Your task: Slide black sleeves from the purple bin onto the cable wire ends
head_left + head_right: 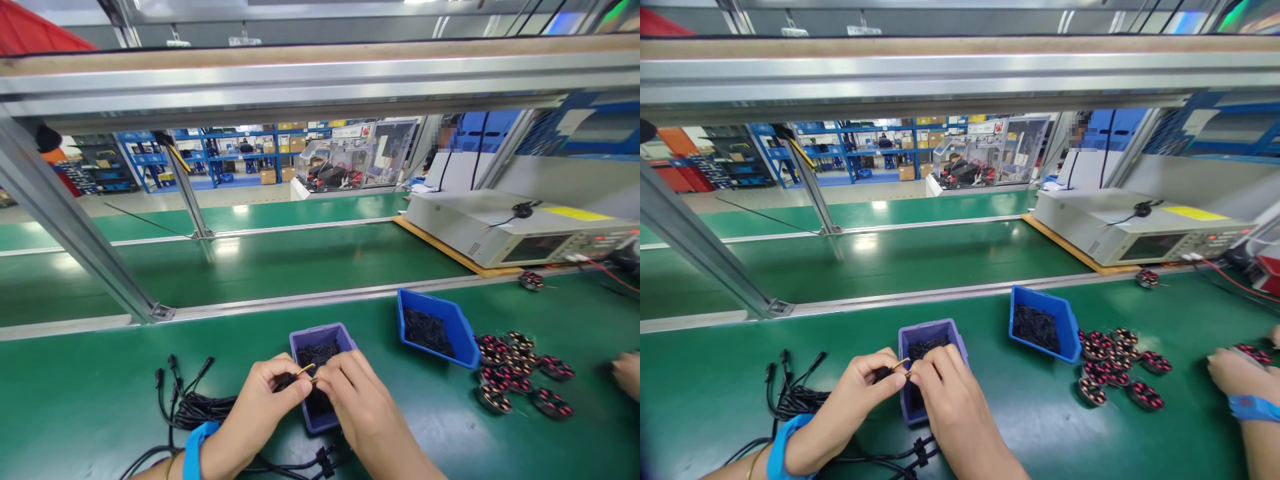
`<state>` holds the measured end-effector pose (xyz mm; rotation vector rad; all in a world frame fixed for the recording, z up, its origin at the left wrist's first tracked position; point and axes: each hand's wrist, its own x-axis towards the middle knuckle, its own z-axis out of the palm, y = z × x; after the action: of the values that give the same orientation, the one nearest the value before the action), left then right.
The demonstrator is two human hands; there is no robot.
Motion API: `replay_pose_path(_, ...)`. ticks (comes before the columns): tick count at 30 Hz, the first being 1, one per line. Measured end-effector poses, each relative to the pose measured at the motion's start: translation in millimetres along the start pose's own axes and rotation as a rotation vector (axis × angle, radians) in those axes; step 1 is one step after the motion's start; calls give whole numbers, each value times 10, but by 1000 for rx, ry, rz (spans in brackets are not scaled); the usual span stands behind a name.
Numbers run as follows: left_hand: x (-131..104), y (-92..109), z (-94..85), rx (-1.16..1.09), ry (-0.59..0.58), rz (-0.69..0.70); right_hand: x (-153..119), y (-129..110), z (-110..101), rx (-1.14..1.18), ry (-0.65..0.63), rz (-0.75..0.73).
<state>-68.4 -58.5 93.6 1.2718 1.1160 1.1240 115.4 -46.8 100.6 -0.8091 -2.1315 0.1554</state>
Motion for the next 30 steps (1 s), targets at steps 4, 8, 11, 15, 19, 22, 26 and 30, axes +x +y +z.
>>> replay_pose_path(4,-2,40,5,-24,14,-44,-18,16,26,206,2,159)
replay_pose_path(8,-22,67,11,-67,1,-76,-1,13,-17,426,83,411)
replay_pose_path(11,-35,69,23,-88,-20,-80,9,-20,-19,623,106,524)
replay_pose_path(15,-32,93,28,-106,-58,-104,5,-62,25,823,127,589)
replay_pose_path(19,-25,115,22,-115,-70,-124,10,-79,45,860,154,623)
replay_pose_path(22,-27,107,19,-125,-82,-127,18,-88,44,869,203,627)
replay_pose_path(26,-36,129,30,-130,-67,-131,8,-91,55,888,191,608)
replay_pose_path(30,-39,190,49,-129,-47,-154,-20,-80,76,870,183,586)
